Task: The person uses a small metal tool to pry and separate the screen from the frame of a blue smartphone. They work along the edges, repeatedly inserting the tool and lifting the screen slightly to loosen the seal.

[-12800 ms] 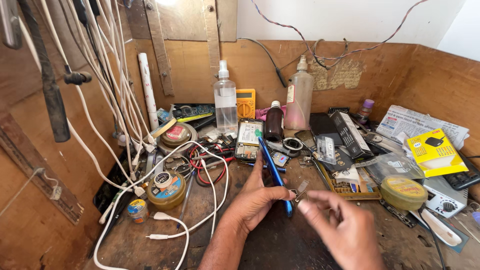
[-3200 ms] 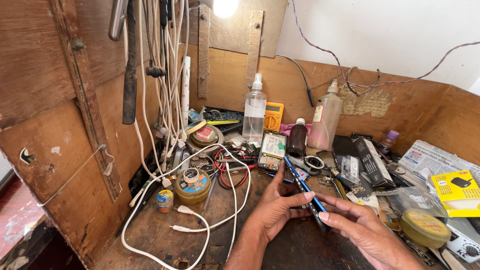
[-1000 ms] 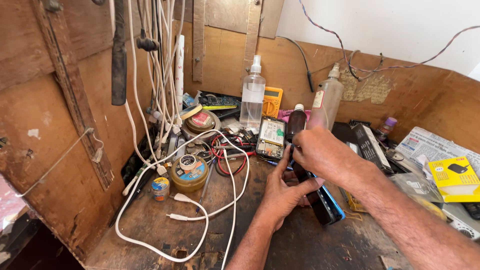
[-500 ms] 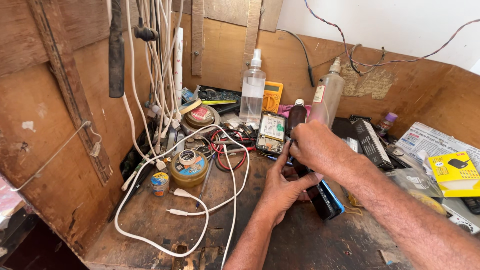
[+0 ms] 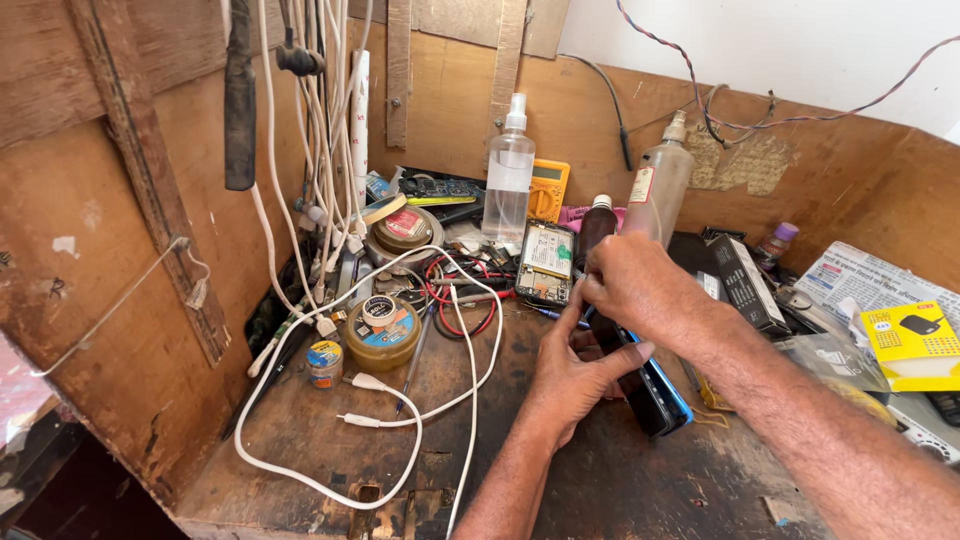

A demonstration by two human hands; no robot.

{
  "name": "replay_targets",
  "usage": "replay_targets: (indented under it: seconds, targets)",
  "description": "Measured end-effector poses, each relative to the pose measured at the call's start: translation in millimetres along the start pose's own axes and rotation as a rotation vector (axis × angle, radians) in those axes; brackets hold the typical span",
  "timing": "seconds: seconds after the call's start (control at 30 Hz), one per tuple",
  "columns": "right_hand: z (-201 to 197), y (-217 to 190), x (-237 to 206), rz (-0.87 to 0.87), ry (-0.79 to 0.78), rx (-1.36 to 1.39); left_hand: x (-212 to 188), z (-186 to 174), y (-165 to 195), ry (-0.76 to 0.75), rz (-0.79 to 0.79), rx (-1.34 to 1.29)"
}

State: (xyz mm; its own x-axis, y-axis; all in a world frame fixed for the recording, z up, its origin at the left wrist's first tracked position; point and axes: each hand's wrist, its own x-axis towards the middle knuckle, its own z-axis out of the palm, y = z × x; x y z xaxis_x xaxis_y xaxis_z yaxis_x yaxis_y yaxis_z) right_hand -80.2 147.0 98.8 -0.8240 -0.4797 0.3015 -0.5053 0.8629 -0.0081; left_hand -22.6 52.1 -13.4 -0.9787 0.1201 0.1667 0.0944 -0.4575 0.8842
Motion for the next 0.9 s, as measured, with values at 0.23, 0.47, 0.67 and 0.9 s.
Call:
replay_targets:
  seconds: [0.23, 0.47, 0.67, 0.9]
  targets:
    - [-2.1, 3.2, 2.5, 0.125, 0.049, 0.106, -0.4, 1.8, -5.7, -0.009, 0.041, -0.014]
    - [-18.5, -2.6, 2.4, 0.16, 0.082, 0.148, -0.2, 3.7, -6.3, -0.04, 0.285, 0.027]
    - [-63.7, 1.9, -13.8, 0.261, 0.044, 0.465, 6.9, -3.8, 24.4, 0.057, 0.48, 0.485]
    - [-54.8, -4.8, -36.2, 0.145, 0.121, 0.824, 9.7, -24.4, 59.9, -0.029, 0.561, 0.829]
